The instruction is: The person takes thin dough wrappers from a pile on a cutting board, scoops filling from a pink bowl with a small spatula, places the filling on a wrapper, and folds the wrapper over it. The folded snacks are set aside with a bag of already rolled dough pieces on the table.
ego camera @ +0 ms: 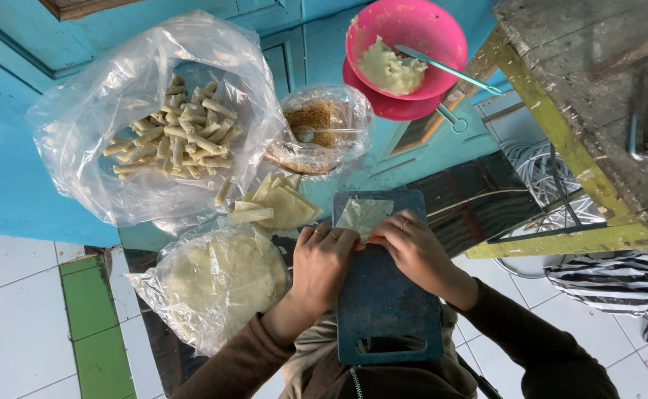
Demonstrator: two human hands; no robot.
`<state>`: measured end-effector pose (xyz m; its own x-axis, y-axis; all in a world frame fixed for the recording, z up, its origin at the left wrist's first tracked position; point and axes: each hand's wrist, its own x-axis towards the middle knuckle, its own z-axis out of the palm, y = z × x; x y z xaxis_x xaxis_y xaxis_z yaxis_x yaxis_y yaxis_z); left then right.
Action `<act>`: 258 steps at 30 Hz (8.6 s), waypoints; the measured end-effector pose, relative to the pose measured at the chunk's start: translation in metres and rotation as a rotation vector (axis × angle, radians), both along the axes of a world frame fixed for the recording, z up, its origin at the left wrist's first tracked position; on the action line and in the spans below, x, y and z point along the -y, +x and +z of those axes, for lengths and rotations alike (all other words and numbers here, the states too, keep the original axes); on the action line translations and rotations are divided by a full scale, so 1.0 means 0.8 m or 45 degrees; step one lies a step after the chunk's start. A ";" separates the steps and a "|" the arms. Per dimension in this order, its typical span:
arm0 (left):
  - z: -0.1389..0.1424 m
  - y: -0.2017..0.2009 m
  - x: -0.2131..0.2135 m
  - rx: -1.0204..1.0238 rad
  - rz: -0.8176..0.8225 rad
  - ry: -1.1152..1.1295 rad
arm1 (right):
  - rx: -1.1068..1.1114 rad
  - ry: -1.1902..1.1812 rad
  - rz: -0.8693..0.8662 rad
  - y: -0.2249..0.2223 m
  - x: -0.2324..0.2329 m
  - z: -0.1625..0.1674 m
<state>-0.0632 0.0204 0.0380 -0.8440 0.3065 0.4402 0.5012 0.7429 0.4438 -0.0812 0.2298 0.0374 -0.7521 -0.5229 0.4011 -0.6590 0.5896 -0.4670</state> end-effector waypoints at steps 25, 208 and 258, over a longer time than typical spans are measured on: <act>-0.017 -0.012 0.015 0.386 0.158 0.114 | -0.009 0.324 0.043 -0.018 0.011 0.021; 0.015 -0.003 0.018 0.238 0.011 0.206 | 0.186 -0.271 -0.041 -0.005 0.012 0.024; -0.010 -0.015 0.003 -0.002 0.074 0.038 | -0.029 -0.079 0.095 -0.019 0.011 0.010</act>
